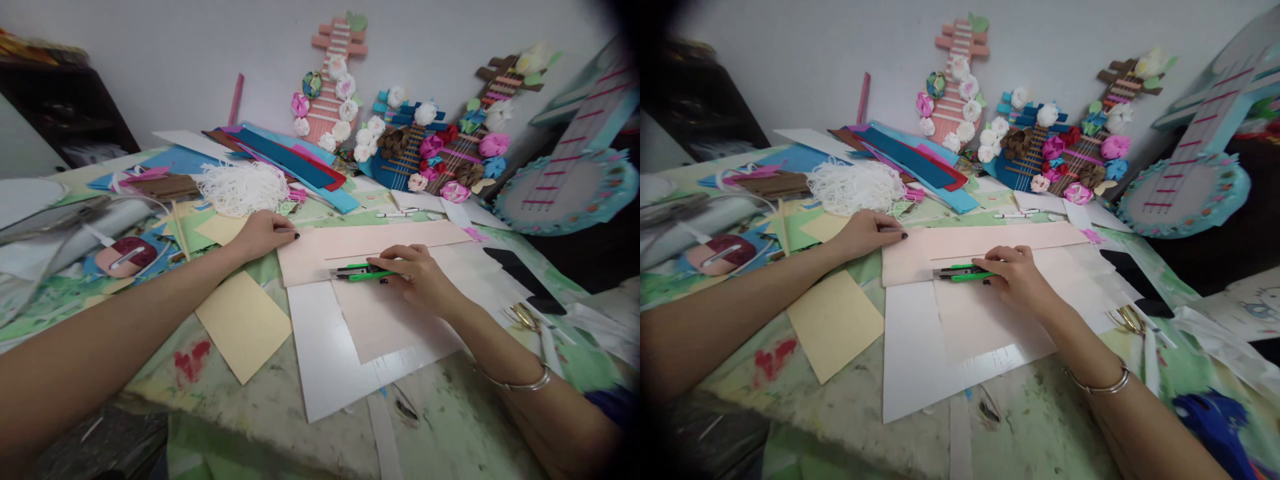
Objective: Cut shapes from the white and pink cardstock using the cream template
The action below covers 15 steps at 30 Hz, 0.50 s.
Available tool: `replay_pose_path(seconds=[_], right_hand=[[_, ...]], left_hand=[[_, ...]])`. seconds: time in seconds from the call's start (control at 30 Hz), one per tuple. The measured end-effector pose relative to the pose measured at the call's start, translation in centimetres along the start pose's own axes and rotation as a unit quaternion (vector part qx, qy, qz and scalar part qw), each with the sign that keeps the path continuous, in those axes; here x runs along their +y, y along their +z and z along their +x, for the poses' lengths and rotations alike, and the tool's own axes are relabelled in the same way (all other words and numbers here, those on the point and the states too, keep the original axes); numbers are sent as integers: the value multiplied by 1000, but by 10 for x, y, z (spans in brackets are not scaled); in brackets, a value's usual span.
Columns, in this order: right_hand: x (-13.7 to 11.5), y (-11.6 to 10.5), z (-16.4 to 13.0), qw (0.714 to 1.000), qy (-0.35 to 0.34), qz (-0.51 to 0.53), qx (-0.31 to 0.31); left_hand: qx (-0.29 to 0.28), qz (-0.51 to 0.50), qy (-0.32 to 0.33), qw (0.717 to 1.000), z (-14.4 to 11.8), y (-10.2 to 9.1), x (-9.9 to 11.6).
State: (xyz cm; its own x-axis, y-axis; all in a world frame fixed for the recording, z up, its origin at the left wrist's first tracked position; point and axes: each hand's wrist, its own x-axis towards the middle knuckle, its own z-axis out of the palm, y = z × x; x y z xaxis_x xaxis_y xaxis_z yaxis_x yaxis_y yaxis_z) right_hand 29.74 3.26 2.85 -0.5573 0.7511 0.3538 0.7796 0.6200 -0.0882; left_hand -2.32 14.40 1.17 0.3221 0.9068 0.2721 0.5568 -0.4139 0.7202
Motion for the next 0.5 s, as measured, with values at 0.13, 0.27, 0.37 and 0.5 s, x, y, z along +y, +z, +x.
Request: replay_pose_path(seconds=[0.13,0.27,0.37,0.5], right_hand=[[0,4,-2,1000,14,-8,21],[2,10,-4,999,29,-7,45],[2,12,-5,999,32,-6,39],[0,10,-7,999,31,-11,34]], left_hand=[[2,-1,4,1000,1,1,-2],[4,1,9,1000,1,1,-4],[4,5,11,1000,1,1,-4],[1,9,14,1000,2,1,-5]])
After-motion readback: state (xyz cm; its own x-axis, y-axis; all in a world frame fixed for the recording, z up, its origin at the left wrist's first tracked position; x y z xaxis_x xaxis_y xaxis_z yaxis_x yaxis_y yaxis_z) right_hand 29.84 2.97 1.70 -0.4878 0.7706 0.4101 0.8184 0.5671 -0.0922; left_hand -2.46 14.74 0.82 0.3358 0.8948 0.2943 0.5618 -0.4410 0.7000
